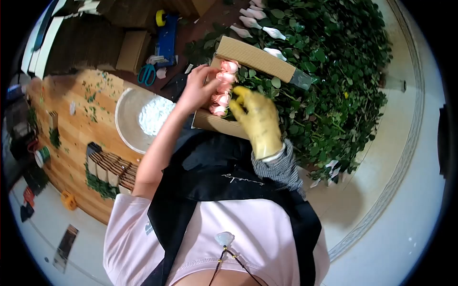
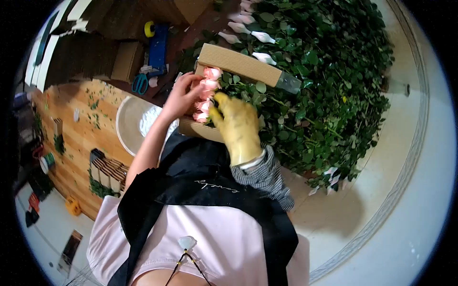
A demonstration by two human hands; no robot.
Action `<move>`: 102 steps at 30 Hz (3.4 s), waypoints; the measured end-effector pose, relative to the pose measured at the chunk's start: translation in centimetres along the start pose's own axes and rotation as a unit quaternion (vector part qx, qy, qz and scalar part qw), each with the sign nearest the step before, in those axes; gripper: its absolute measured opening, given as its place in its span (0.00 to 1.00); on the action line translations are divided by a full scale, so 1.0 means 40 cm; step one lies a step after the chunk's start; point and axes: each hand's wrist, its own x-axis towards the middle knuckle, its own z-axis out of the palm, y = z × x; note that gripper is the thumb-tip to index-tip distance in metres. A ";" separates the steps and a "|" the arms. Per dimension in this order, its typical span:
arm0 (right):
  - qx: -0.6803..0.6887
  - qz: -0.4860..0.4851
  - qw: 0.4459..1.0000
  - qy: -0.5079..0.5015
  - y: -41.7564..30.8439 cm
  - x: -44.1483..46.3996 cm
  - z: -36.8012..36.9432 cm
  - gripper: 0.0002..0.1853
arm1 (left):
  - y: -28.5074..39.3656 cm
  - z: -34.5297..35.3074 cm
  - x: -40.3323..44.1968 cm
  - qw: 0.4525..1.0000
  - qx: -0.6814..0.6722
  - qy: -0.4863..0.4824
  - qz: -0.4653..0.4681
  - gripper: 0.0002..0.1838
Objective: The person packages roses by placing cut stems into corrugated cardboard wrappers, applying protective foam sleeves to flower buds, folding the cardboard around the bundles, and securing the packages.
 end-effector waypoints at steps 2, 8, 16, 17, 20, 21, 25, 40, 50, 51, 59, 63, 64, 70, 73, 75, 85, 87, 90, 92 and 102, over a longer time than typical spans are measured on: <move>-0.006 -0.012 1.000 -0.004 0.015 -0.015 0.074 0.13 | 0.004 -0.059 -0.027 0.994 -0.098 0.031 -0.029 0.15; -0.061 -0.029 0.997 -0.047 0.001 0.020 0.093 0.11 | -0.065 -0.187 -0.114 0.992 0.005 0.080 -0.097 0.13; 0.087 -0.068 0.990 -0.083 0.062 -0.023 0.057 0.22 | -0.153 -0.433 0.069 0.895 0.355 0.265 0.042 0.16; 0.032 -0.077 0.994 -0.065 0.042 -0.015 0.064 0.20 | -0.232 -0.446 0.107 0.876 0.410 0.247 0.054 0.22; -0.034 -0.060 0.996 -0.059 0.001 -0.003 0.071 0.19 | -0.359 -0.426 0.172 0.775 0.587 0.232 0.024 0.23; -0.069 -0.037 0.994 -0.070 -0.011 -0.005 0.068 0.19 | -0.382 -0.424 0.190 0.751 0.622 0.220 0.004 0.23; -0.096 -0.001 0.994 -0.043 -0.042 -0.020 0.083 0.23 | -0.305 -0.403 0.165 0.760 0.607 0.232 -0.003 0.19; 0.235 -0.005 0.967 -0.101 0.107 -0.026 0.091 0.17 | 0.179 -0.086 0.008 0.970 -0.113 -0.211 -0.049 0.17; 0.280 0.215 0.931 -0.088 0.088 0.027 0.078 0.21 | 0.205 -0.059 0.007 0.921 0.384 -0.062 0.019 0.32; 0.243 0.255 0.929 -0.112 0.067 0.025 0.057 0.21 | 0.201 -0.062 0.011 0.919 0.388 -0.065 0.018 0.32; 0.125 0.214 0.964 -0.094 0.038 0.024 0.054 0.21 | 0.134 -0.063 0.049 0.811 0.344 -0.249 0.402 0.45; 0.138 -0.103 0.983 0.065 -0.033 -0.144 -0.027 0.23 | 0.125 -0.067 0.066 0.801 0.355 -0.247 0.414 0.42; 0.306 -0.158 0.939 -0.015 -0.020 -0.193 -0.009 0.23 | 0.142 -0.063 0.058 0.831 0.299 -0.244 0.401 0.42; 0.348 0.121 0.927 -0.074 0.247 -0.359 0.282 0.21 | 0.124 -0.061 0.066 0.837 0.288 -0.231 0.404 0.41; 0.676 0.035 0.733 -0.070 0.158 -0.281 0.095 0.23 | 0.115 -0.060 0.072 0.831 0.275 -0.225 0.427 0.37; 0.621 -0.024 0.771 0.143 0.057 -0.201 -0.009 0.30 | 0.102 -0.058 0.080 0.823 0.294 -0.230 0.428 0.35; 0.091 -0.115 0.982 0.118 0.020 -0.124 -0.023 0.11 | 0.108 -0.055 0.065 0.820 0.318 -0.219 0.422 0.37; 0.100 -0.111 0.973 0.175 0.042 -0.060 -0.022 0.09 | 0.090 -0.083 0.106 0.839 0.249 -0.276 0.397 0.33; 0.127 0.073 0.988 0.057 0.139 0.054 0.040 0.12 | 0.111 -0.114 0.159 0.911 -0.040 -0.392 0.120 0.26; 0.098 0.115 0.988 0.015 0.164 0.084 0.052 0.14 | 0.160 -0.137 0.134 0.905 0.083 -0.367 0.196 0.28; -0.124 -0.088 0.982 0.110 0.163 0.252 -0.136 0.34 | 0.244 -0.083 0.067 0.804 0.405 -0.322 0.292 0.35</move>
